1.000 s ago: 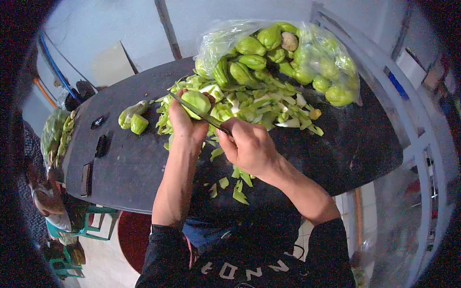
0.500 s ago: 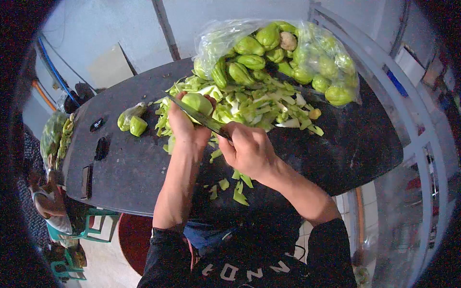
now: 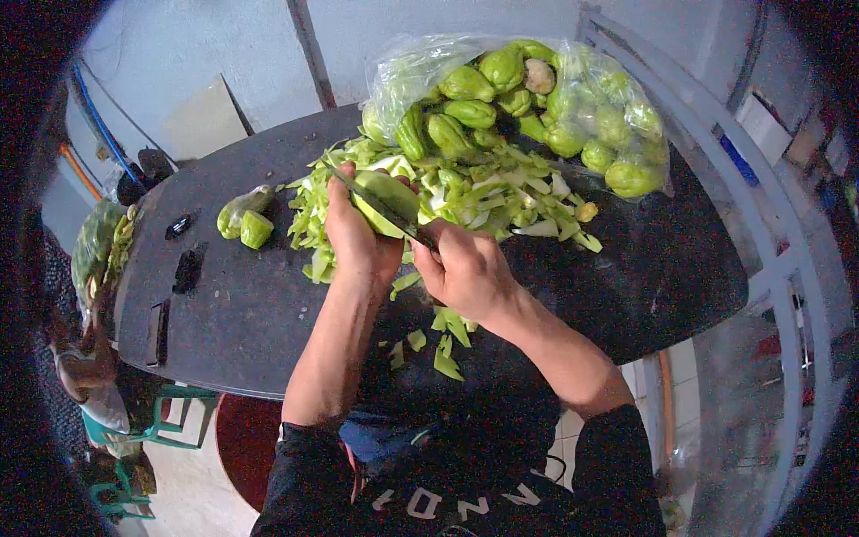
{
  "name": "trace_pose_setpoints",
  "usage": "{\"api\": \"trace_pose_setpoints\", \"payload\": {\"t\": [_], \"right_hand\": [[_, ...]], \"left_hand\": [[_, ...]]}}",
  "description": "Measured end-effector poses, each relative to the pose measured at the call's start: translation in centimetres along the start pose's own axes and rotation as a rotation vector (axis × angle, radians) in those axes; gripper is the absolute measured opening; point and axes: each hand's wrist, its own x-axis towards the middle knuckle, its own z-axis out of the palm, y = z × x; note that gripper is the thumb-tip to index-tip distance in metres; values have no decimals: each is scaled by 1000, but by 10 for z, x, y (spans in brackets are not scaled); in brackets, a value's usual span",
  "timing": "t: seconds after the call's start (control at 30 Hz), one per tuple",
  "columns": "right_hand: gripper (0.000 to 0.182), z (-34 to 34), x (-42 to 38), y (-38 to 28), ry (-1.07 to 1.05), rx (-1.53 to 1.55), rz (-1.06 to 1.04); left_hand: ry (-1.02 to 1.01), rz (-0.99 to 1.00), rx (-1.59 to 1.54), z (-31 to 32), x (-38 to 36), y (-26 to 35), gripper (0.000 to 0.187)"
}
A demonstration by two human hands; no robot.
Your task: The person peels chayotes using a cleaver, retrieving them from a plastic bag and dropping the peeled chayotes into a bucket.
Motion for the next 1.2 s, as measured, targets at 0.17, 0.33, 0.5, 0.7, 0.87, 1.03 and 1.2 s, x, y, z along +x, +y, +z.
{"api": "trace_pose_setpoints", "payload": {"t": [0.17,0.33,0.5,0.7,0.87,1.03,1.2], "right_hand": [[12,-9,1,-2,-39,-10,5],[12,-8,-1,-3,-76,28,7],[12,-4,-4,0,-49,36,-82],[13,-6,-2,-4,-114,62,-13],[12,-3,-3,0,-78,35,-50],[13,-5,-3,2,-144,46,10],[16,-6,1,4,-162,56,13]], "left_hand": [[-52,-16,50,-7,5,16,14],[-145,-61,-108,-11,9,18,15],[-177,-73,-147,-8,6,22,17],[-171,-15,-123,-13,6,22,15],[-155,-75,-169,-17,11,18,15],[-160,-154,-150,-10,2,11,14],[-205,-95,-54,-20,8,12,19]]}}
